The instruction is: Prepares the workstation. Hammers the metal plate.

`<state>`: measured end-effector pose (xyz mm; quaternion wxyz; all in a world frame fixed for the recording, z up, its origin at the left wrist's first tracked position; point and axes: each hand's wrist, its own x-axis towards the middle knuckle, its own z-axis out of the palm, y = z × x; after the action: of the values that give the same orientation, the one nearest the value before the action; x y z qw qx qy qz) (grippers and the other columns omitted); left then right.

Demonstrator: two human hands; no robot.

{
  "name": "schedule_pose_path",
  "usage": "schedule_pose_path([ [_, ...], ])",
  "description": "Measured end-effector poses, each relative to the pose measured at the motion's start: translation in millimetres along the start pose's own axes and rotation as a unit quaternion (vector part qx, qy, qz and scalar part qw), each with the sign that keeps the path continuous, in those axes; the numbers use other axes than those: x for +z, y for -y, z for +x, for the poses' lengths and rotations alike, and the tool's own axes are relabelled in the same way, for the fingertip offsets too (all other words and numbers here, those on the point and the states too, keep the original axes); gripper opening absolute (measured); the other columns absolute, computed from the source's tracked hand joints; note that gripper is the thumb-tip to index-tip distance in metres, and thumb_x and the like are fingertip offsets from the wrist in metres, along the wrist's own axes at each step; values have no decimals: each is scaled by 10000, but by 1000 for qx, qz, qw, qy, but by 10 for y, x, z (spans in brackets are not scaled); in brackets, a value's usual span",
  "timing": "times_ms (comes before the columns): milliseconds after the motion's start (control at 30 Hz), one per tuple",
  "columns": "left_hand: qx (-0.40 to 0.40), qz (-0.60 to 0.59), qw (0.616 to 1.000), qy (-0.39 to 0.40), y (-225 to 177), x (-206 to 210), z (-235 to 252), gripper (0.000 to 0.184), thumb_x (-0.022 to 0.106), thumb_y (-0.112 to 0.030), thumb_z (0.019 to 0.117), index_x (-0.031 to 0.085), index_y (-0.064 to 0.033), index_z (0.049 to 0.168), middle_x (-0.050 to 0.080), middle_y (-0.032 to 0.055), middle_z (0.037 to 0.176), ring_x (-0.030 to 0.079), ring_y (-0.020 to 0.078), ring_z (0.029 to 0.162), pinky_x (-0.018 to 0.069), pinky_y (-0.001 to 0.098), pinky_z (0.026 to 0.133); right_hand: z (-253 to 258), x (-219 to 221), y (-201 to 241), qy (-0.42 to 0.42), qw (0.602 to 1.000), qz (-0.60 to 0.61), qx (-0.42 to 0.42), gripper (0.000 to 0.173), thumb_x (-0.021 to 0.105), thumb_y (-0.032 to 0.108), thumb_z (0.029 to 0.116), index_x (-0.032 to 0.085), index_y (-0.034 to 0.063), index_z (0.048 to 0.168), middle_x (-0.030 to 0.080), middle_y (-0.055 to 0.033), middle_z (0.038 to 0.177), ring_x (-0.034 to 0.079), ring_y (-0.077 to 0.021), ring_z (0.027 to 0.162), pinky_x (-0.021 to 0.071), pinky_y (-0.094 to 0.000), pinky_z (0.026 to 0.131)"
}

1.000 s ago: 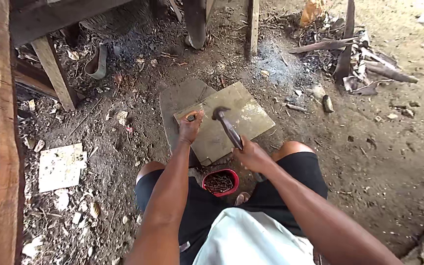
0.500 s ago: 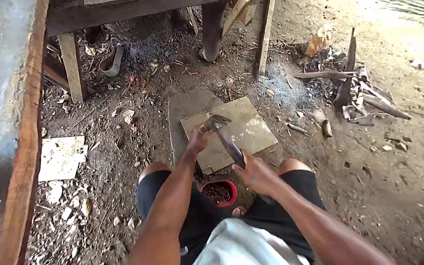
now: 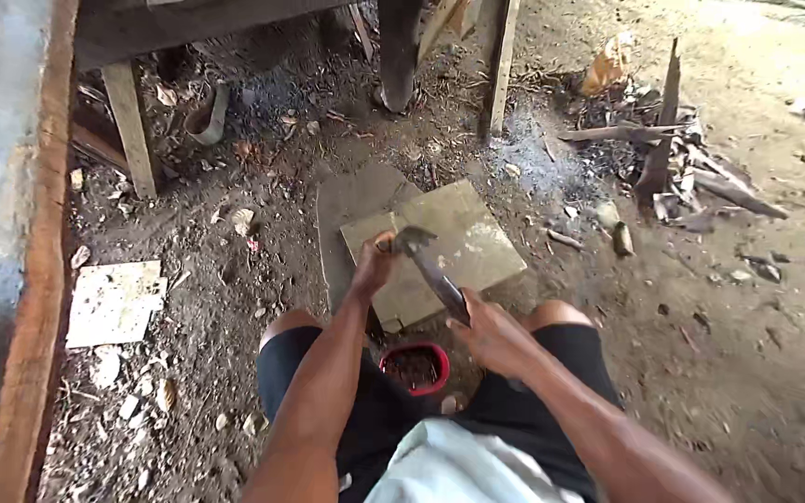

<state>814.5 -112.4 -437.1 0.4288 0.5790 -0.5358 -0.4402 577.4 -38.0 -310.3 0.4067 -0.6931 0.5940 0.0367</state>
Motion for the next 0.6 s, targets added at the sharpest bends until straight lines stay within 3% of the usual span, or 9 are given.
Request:
schedule_pose_path([
  [67,-30,16,999,7,-91,-116,53,166,622,-157,1024,669,-44,1136,695,135,999,663,228,853,570,465,784,108,-40,43,-9,1000,22,3,554,596,410,1014,458,157,1488,691,-129,940,694,-297,800,580,-548,741],
  [100,-27,26,999,15,-65,-69,-59,194,600,-221,1045,676,-54,1108,693,123,976,660,217,831,573,454,771,42,62,-9,-30,998,58,16,574,600,417,1015,443,144,1495,691,-117,931,699,-268,759,599,-515,718],
  [167,9,38,999,-5,-87,-17,29,306,581,-354,1059,651,-73,958,604,80,802,568,178,673,517,393,636,186,187,-86,-84,987,131,29,610,603,393,1015,400,112,1517,686,-109,923,701,-230,682,628,-466,658],
  [267,26,58,998,-19,-94,-3,-13,335,589,-359,1057,630,-69,894,570,68,735,536,170,621,491,379,602,499,467,-328,-50,986,136,83,568,585,371,1023,389,116,1492,668,-127,907,691,-255,657,618,-478,638],
  [433,51,89,994,-20,-21,53,-152,308,620,-343,1043,650,-85,878,596,44,707,553,153,591,502,363,573,788,800,-543,4,993,-24,116,534,558,340,1026,398,82,1465,695,-202,1050,706,-391,971,560,-600,829],
  [600,77,107,991,26,66,119,-248,302,639,-349,1030,664,-90,877,618,29,716,594,139,630,538,363,621,787,672,-485,24,991,-57,122,493,548,326,1027,406,73,1425,688,-204,1063,707,-390,995,566,-589,834],
])
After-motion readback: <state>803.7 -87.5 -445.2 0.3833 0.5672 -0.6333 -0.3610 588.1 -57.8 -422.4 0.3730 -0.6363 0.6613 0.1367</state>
